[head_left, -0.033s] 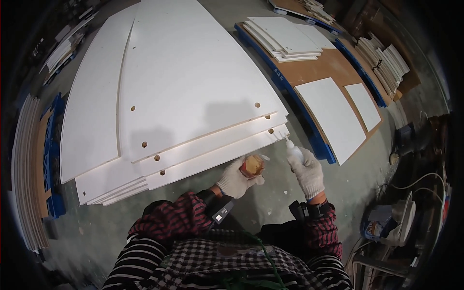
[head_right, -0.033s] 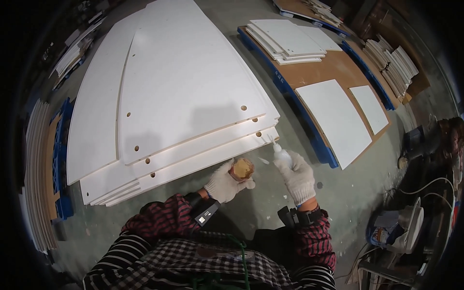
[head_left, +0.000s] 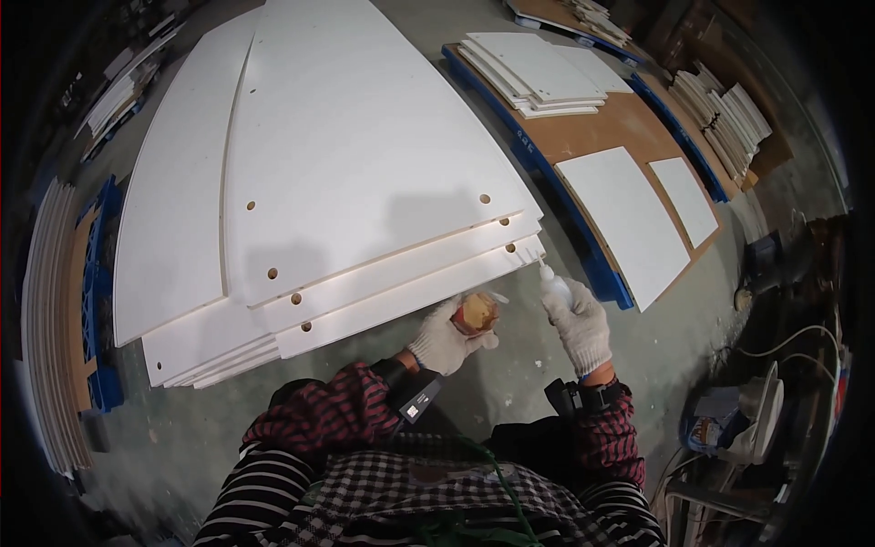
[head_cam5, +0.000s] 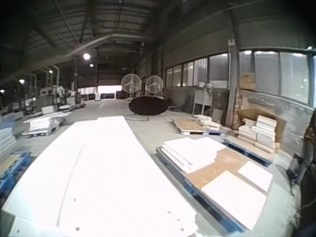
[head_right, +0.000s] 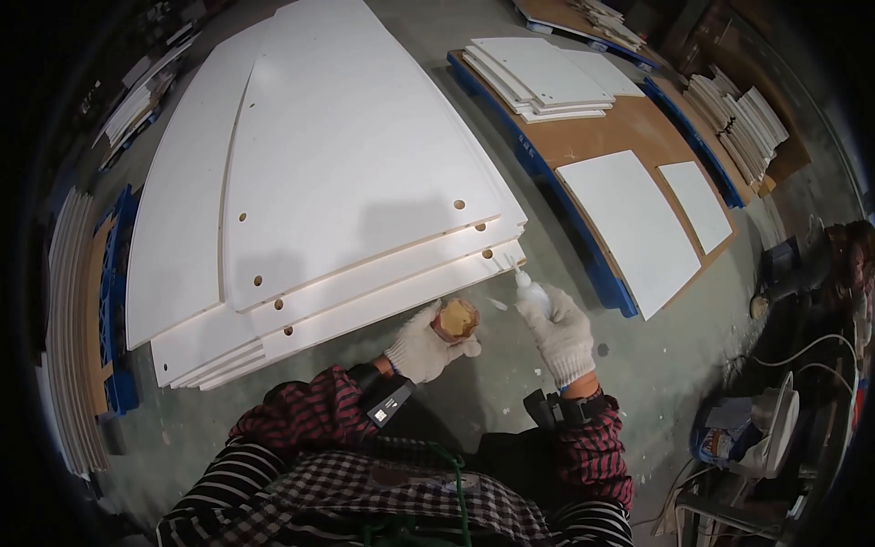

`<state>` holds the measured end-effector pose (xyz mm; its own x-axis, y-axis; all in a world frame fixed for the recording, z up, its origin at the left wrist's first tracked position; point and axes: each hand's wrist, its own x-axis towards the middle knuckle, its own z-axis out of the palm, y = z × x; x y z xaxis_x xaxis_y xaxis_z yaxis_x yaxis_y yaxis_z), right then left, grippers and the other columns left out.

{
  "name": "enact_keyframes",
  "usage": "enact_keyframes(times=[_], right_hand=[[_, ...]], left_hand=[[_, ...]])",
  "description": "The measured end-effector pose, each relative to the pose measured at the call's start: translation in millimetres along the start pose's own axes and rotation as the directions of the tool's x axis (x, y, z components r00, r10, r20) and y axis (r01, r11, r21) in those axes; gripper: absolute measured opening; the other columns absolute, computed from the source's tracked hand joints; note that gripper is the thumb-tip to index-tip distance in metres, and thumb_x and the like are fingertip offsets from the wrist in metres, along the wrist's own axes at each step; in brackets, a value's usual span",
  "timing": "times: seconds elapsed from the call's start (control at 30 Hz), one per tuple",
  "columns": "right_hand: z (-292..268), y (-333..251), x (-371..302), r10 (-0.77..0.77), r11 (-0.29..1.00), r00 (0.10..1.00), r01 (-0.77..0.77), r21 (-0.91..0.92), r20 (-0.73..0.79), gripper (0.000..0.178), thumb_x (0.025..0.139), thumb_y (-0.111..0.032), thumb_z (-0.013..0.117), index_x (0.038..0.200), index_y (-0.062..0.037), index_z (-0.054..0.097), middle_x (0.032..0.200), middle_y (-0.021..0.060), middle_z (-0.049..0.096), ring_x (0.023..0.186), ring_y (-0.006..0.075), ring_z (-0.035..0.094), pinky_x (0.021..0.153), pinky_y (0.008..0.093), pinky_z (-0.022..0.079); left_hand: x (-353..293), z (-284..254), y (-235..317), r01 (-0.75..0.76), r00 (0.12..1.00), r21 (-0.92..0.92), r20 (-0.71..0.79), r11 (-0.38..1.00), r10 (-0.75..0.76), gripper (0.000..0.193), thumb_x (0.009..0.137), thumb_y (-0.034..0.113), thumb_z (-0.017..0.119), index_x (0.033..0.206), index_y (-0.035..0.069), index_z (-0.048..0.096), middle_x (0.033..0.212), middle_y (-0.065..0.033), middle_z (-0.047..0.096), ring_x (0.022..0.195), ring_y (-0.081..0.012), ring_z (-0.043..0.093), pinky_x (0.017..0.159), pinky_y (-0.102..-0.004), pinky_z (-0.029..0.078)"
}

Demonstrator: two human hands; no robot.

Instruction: Applying glue to pre-drilled holes in wooden panels and scraping off the excess.

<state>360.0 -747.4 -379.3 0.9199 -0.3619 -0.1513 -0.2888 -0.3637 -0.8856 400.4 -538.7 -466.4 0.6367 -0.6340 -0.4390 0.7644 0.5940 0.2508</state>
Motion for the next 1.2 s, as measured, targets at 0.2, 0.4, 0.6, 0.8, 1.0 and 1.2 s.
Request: enact_keyframes(times=[0.2,0.4,0.6,0.8,1.0,1.2], right_hand=[[-10,-22,4,-0.011,0.969,0.994,-0.016,-0.248,-0.107,0.043,0.087,-0.038,0.066,0.111,-0.0016,0.064,0.096,0.0126,0.068,0.089,0.0176,0.064,0.083,0.0273,0.048],[-5,-43,10,-0.064,0.896,0.989,-0.003,-0.443,-0.136,0.047,0.088,-0.048,0.061,0.110,-0.0065,0.066,0.098,0.0145,0.068,0.093,0.0241,0.066,0.084,0.0306,0.049],[-7,-43,17,-0.085,0.818,0.992,0.017,-0.575,-0.091,0.047,0.086,-0.049,0.059,0.111,-0.0095,0.065,0.101,0.0159,0.067,0.096,0.0317,0.064,0.083,0.0357,0.050],[-5,-45,19,-0.083,0.804,0.992,0.008,-0.594,-0.099,0.045,0.086,-0.048,0.059,0.111,-0.0105,0.065,0.100,0.0151,0.067,0.095,0.0323,0.064,0.082,0.0363,0.051],[-6,-44,20,-0.054,0.801,0.995,-0.009,-0.598,-0.087,0.048,0.087,-0.050,0.059,0.112,-0.0107,0.064,0.099,0.0135,0.068,0.094,0.0287,0.066,0.082,0.0337,0.050],[-4,-49,18,-0.060,0.801,0.995,-0.003,-0.599,-0.084,0.046,0.086,-0.049,0.059,0.113,-0.0118,0.064,0.099,0.0133,0.068,0.094,0.0292,0.066,0.082,0.0344,0.051]], left_hand=[[-3,4,2,0.045,0.997,-0.039,-0.054,0.998,-0.047,0.043,0.099,0.038,0.044,0.122,0.003,0.046,0.117,-0.0172,0.052,0.101,-0.0339,0.056,0.087,-0.0519,0.051],[-3,0,2,0.051,0.999,-0.034,-0.015,0.998,-0.051,0.043,0.099,0.039,0.044,0.123,0.003,0.045,0.119,-0.0176,0.051,0.102,-0.0345,0.055,0.089,-0.0528,0.050],[-1,-3,1,0.055,0.998,-0.041,-0.003,0.998,-0.055,0.044,0.099,0.040,0.044,0.124,0.004,0.044,0.119,-0.0168,0.051,0.100,-0.0328,0.056,0.087,-0.0508,0.052],[1,-5,0,0.054,0.998,-0.042,-0.009,0.998,-0.054,0.044,0.098,0.039,0.046,0.124,0.004,0.044,0.119,-0.0166,0.051,0.100,-0.0322,0.056,0.086,-0.0497,0.053],[-1,-2,1,0.034,0.999,-0.013,-0.004,0.999,-0.034,0.043,0.098,0.039,0.047,0.125,0.005,0.044,0.119,-0.0166,0.051,0.101,-0.0324,0.057,0.086,-0.0503,0.052],[-1,-2,0,0.038,0.999,-0.016,-0.024,0.999,-0.038,0.043,0.098,0.039,0.047,0.123,0.005,0.045,0.117,-0.0160,0.052,0.100,-0.0319,0.057,0.085,-0.0494,0.053]])
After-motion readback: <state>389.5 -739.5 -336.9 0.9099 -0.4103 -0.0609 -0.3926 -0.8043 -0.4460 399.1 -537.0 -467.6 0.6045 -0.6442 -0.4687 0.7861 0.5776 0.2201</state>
